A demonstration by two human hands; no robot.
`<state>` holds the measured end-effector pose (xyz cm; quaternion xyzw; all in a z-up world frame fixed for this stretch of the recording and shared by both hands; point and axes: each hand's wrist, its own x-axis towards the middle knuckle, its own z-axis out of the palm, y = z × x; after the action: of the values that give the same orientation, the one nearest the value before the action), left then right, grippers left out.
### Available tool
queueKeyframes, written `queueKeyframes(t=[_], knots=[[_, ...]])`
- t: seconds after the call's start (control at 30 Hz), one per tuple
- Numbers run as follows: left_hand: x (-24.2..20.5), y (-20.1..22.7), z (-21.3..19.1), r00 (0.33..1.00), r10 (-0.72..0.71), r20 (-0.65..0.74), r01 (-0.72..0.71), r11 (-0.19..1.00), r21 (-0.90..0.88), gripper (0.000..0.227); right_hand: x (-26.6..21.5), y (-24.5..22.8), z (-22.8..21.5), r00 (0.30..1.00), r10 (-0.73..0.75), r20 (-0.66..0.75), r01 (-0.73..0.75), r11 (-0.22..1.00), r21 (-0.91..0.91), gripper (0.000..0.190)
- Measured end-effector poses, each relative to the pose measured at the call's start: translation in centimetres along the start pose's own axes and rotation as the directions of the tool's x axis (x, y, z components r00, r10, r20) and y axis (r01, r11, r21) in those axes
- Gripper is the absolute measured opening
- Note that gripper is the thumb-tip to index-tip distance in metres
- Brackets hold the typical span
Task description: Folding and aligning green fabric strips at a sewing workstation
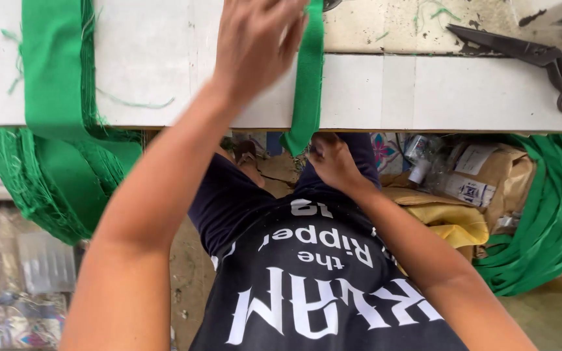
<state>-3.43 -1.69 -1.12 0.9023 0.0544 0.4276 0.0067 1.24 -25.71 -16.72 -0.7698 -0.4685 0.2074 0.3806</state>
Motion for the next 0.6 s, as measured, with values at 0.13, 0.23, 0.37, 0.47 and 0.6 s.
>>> queueKeyframes(t=[0.13, 0.23, 0.37, 0.47, 0.6], knots=[[-6.1, 8.1, -5.7, 0.996, -0.088, 0.007, 0.084, 0.92, -0.382, 0.014, 0.7, 12.4, 6.6, 0.915, -0.401, -0.043, 0.403, 0.904, 0.144, 0.006], [-11.6, 11.4, -7.0, 0.933, -0.311, 0.183, 0.36, 0.837, -0.412, 0.035, 2.4, 7.1, 4.1, 0.81, -0.586, -0.017, 0.574, 0.787, 0.228, 0.013], [-14.9, 15.3, -8.6, 0.401, -0.651, 0.644, 0.903, 0.398, -0.16, 0.071, -2.9, -7.6, -2.9, 0.907, -0.163, 0.39, -0.046, 0.879, 0.474, 0.012], [-12.1, 17.4, -11.4, 0.103, -0.615, 0.781, 0.984, -0.049, -0.169, 0.042, -7.4, -8.3, -4.0, 0.893, 0.107, 0.436, -0.366, 0.736, 0.569, 0.015], [-12.6, 18.9, -12.0, 0.09, -0.542, 0.835, 0.953, -0.197, -0.23, 0.012, -10.5, -11.2, -7.5, 0.877, 0.253, 0.409, -0.462, 0.676, 0.574, 0.017]])
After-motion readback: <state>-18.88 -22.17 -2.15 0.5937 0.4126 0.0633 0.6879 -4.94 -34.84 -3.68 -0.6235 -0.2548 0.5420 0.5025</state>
